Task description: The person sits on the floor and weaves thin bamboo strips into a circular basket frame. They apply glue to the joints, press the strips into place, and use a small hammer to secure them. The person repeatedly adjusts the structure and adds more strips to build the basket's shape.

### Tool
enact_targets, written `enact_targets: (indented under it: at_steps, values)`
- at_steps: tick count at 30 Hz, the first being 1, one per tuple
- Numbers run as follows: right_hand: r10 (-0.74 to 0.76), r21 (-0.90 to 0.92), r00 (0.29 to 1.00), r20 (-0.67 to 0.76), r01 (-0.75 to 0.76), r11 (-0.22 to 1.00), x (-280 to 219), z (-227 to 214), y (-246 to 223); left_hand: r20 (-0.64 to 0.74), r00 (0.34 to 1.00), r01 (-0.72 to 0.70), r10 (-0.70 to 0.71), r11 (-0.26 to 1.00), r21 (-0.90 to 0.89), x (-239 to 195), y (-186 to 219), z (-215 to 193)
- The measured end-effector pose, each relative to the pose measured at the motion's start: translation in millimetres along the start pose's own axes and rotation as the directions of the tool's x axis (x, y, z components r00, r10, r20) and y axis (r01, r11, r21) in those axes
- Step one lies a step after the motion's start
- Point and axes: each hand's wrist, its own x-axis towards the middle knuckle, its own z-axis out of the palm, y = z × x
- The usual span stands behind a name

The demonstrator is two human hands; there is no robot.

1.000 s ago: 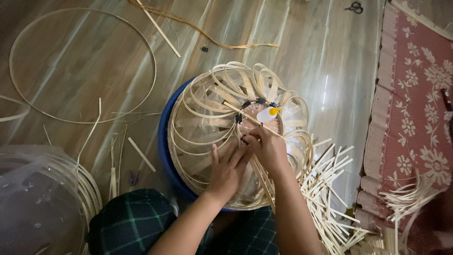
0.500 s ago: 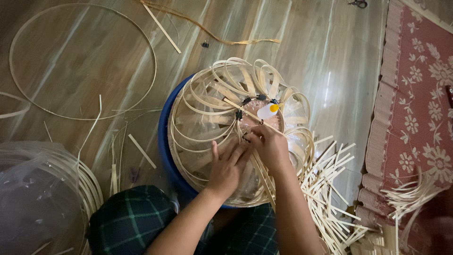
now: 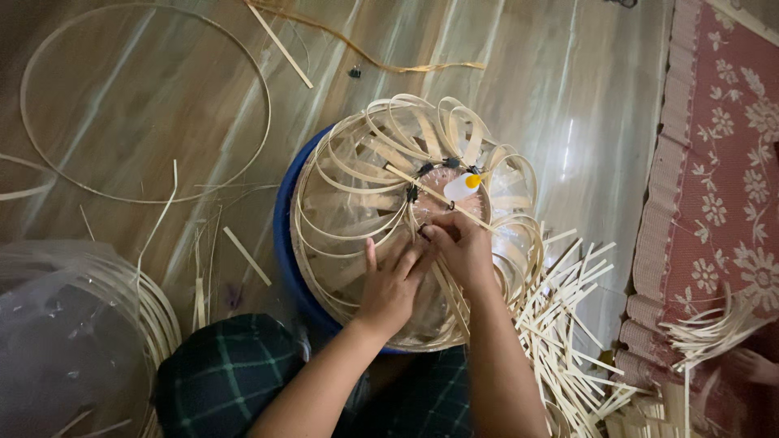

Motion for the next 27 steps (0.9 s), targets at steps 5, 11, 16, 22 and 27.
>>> enact_targets:
  at_steps: [5,11,16,22,27]
  values:
    - [0.008,0.099,0.997,0.082,-0.017,0.995,1.4,-2.5,-5.8,0.026,1.0,0.016,-0.017,1.0,0.023,-1.7,0.5,1.5]
    - [0.006,0.027,1.0,0.019,-0.006,1.0,-12.1,-16.6,-13.3,0.038,0.999,0.003,-0.004,1.0,0.014,-3.0,-2.2,1.8]
    - [0.189,-0.041,0.982,0.016,-0.188,0.981,-82.1,-46.6,5.3,0.03,0.999,-0.03,0.03,0.999,0.015,-3.0,-4.5,4.9]
    - [0.073,0.125,0.671,0.738,-0.242,0.962,-230.8,-20.8,50.0,-0.053,0.997,-0.053,0.053,0.999,0.003,-1.9,-4.6,8.8]
    - [0.54,0.496,0.584,0.606,-0.808,0.318,-256.0,69.0,115.8,-0.026,0.999,-0.045,0.047,0.996,0.072,1.1,-2.9,5.4]
